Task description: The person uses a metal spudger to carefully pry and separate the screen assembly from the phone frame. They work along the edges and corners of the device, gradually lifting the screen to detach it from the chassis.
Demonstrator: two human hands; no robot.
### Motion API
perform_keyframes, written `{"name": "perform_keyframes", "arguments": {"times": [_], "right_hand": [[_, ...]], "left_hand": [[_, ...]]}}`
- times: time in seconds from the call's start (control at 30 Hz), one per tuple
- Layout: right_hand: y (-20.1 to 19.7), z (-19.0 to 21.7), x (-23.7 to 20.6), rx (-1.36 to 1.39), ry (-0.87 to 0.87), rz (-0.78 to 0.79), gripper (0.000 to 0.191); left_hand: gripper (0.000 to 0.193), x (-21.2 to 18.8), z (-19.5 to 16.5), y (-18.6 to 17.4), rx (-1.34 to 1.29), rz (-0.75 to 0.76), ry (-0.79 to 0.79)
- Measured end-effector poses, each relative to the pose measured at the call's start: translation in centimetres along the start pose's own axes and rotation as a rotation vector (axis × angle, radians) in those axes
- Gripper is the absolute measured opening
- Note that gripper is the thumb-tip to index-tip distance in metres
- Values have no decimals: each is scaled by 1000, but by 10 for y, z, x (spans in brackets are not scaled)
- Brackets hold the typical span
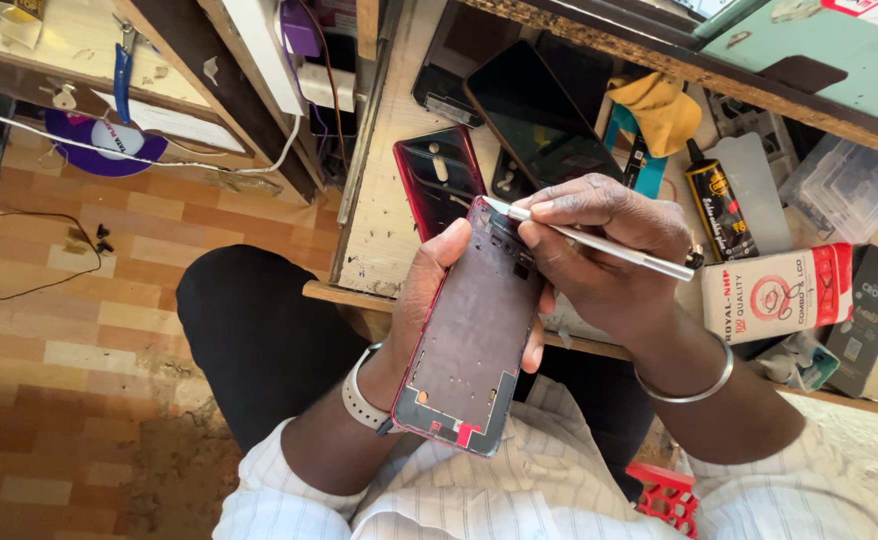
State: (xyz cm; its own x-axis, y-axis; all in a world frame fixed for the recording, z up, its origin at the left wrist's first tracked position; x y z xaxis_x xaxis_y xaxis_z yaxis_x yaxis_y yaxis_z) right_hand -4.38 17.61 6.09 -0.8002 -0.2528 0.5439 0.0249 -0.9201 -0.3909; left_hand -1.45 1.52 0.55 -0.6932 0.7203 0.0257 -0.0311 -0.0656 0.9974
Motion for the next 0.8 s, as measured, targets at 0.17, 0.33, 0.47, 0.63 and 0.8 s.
{"name": "perform_keyframes", "arguments": {"times": [0.17, 0.33, 0.47, 0.63, 0.8], "right_hand": [[-5, -9, -2, 134, 59, 20, 13], [-12, -26, -4, 289, 139, 63, 13], [-14, -38, -7, 676, 300, 65, 13], [-15, -43, -5, 912, 378, 130, 13], [-16, -34, -4, 546, 264, 94, 10]], "left_hand": [[59, 1, -2, 2, -55, 12, -72], [58, -1, -7, 5, -30, 15, -112], [56, -5, -7, 7, -56, 22, -154], [55, -4, -4, 9, -189, 113, -227], [58, 4, -5, 7, -303, 165, -288]]}}
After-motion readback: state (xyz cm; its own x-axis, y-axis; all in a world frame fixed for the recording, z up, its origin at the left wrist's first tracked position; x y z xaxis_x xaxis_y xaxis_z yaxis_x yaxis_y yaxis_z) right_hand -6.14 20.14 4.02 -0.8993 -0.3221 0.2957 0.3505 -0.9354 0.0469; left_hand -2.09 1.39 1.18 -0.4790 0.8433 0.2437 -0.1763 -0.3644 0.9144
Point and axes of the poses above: each hand's wrist, its own x-axis towards the middle knuckle, its own y-axis out of the palm, z = x × y, the point moved 2 cm from there along x, towards the middle knuckle, and after that the axes turned 6 degrees about -x, right-handed, at the moved point
